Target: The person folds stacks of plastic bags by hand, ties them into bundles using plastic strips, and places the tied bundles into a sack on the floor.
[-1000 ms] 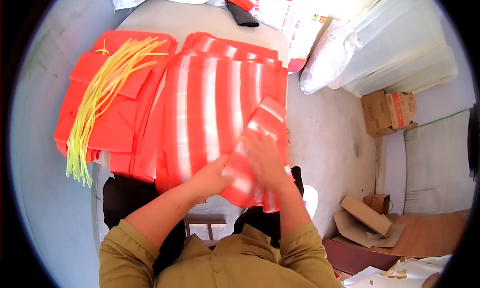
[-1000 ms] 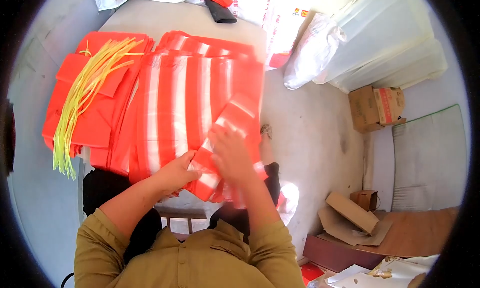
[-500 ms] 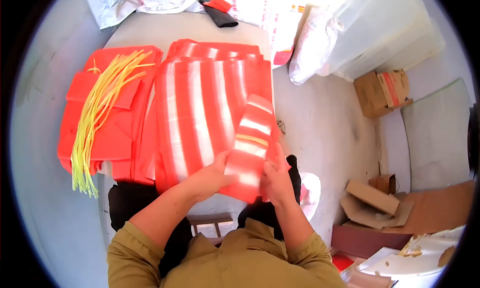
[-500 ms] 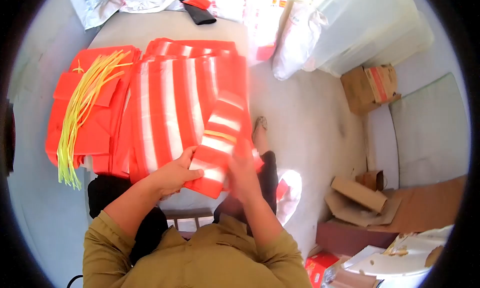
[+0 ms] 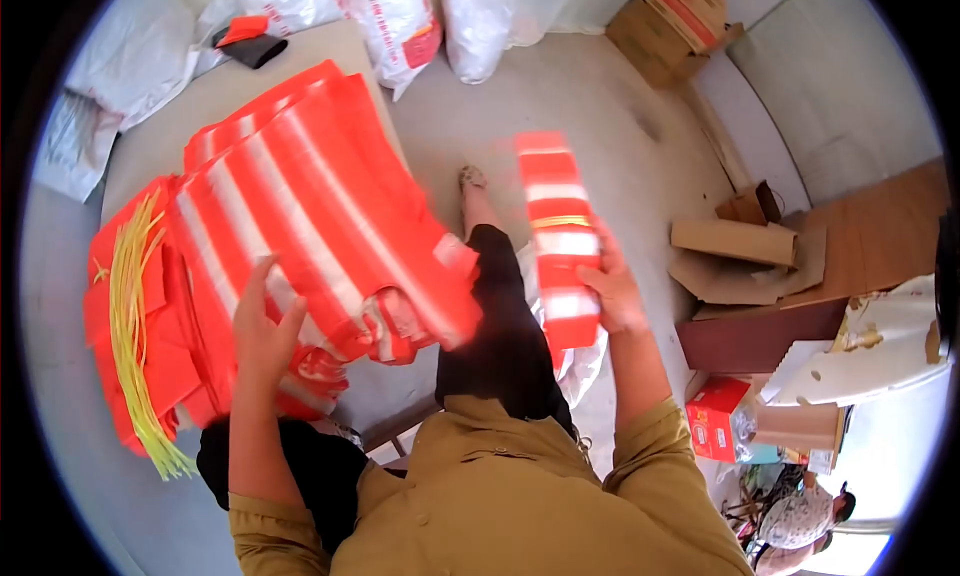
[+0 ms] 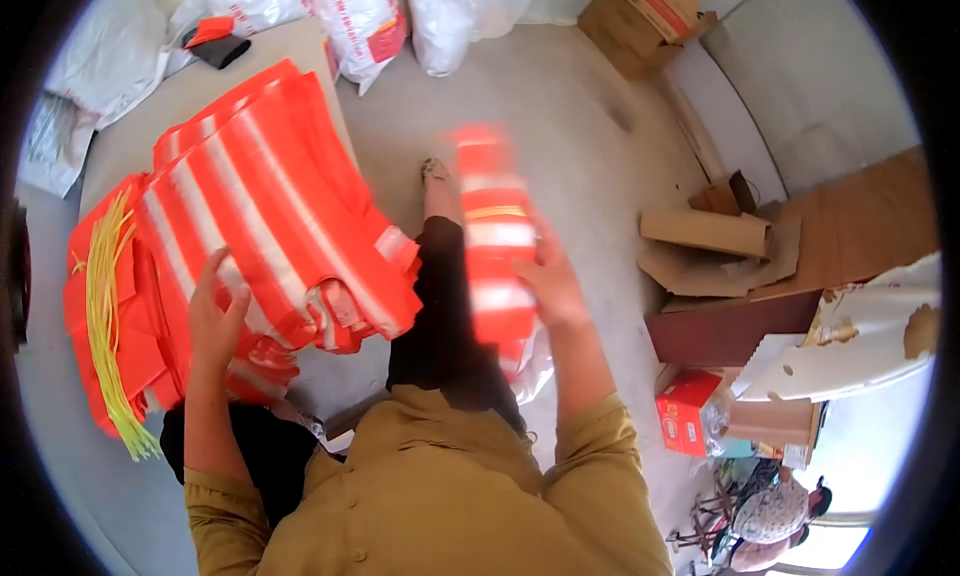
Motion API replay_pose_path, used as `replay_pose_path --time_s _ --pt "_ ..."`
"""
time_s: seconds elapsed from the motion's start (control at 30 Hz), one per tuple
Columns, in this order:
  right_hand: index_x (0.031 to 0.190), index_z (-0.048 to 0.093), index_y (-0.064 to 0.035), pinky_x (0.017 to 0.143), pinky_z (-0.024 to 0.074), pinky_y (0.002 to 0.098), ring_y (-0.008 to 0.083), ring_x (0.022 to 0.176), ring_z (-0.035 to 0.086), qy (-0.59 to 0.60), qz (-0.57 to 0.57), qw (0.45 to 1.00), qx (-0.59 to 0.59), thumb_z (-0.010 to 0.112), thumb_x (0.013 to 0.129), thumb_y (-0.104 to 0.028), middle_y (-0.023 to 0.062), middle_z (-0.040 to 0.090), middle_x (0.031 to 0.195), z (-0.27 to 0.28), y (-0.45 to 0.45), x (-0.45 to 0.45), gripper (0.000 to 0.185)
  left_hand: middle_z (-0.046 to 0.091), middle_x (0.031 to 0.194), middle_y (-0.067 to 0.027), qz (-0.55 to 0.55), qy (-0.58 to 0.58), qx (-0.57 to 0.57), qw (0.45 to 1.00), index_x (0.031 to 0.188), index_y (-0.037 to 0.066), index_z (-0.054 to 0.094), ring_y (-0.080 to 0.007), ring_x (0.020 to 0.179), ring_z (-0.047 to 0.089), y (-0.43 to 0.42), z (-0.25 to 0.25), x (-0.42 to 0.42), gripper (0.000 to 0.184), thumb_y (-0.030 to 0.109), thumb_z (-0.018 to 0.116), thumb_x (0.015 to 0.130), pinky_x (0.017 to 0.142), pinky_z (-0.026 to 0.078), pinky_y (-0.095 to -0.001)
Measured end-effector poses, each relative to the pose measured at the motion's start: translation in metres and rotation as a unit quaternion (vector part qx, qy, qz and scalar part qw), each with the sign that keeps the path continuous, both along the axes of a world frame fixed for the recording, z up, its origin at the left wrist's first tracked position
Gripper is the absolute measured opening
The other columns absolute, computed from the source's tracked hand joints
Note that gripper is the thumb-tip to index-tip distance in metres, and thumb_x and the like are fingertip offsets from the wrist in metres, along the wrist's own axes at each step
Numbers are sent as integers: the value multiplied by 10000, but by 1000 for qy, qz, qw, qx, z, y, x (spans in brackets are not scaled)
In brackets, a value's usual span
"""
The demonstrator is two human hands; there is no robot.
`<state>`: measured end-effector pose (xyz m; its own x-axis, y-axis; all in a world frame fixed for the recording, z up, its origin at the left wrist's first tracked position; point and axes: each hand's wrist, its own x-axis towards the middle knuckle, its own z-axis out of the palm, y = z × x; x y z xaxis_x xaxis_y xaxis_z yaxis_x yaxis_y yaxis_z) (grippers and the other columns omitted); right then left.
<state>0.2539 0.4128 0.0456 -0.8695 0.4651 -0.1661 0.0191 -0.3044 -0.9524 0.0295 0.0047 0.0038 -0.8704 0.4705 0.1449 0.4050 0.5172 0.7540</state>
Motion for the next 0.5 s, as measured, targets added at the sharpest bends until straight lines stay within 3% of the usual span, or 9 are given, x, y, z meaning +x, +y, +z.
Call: replay_pose_path --time_s 0.07,0.1,0.2,0.23,0.33,0.4,0.47,0.5 --pt "1631 279 -96 1109 453 373 220 1369 497 31 -64 996 60 535 846 137 112 442 1559 -3 29 34 858 467 1574 -150 33 218 -183 958 1530 54 433 -372 1481 388 4 -1 -3 762 267 733 863 1193 304 -552" --pt "1634 267 -101 1109 455 379 223 1374 494 45 -96 990 89 525 843 147 111 433 1566 -9 41 51 868 335 1656 -167 30 184 -251 950 1558 65 412 -399 1538 271 4 -6 -3 784 318 710 878 1199 260 -601" --pt "1639 195 -100 1120 458 413 270 1368 515 105 -98 990 -6 624 840 83 108 455 1545 -37 63 96 925 343 1653 -159 18 177 -319 931 1553 71 419 -386 1535 289 10 -28 -2 757 347 671 894 1199 250 -616" --pt "1622 234 -88 1112 468 420 276 1352 532 84 -63 994 -40 663 834 51 107 492 1510 -54 71 110 908 342 1655 -155 17 184 -325 927 1557 78 416 -373 1543 279 12 -29 -1 749 367 643 904 1209 237 -609" --pt "1594 302 -96 1140 451 438 245 1371 519 -38 -11 984 -174 724 835 -7 67 515 1503 -171 87 165 873 339 1658 -151 17 179 -328 928 1563 89 414 -363 1549 270 11 -32 -2 745 353 641 904 1216 229 -602" --pt "1519 422 -89 1000 535 391 201 1186 622 -159 -41 974 -157 713 839 13 48 616 1351 -209 58 160 747 334 1662 -149 19 179 -328 927 1570 97 408 -357 1554 265 12 -34 -3 741 343 630 908 1222 221 -595" --pt "1411 515 -70 754 544 329 152 936 641 -292 -52 944 -146 685 840 44 34 663 1163 -246 44 165 607 336 1662 -148 15 182 -337 923 1571 98 408 -358 1553 266 12 -33 -2 737 342 625 910 1223 222 -592" --pt "1379 531 -67 699 514 319 139 883 621 -301 -85 938 -152 678 839 50 31 660 1122 -273 44 171 572 337 1661 -148 13 181 -338 924 1570 98 409 -358 1553 267 12 -33 -2 734 342 621 912 1224 221 -590"
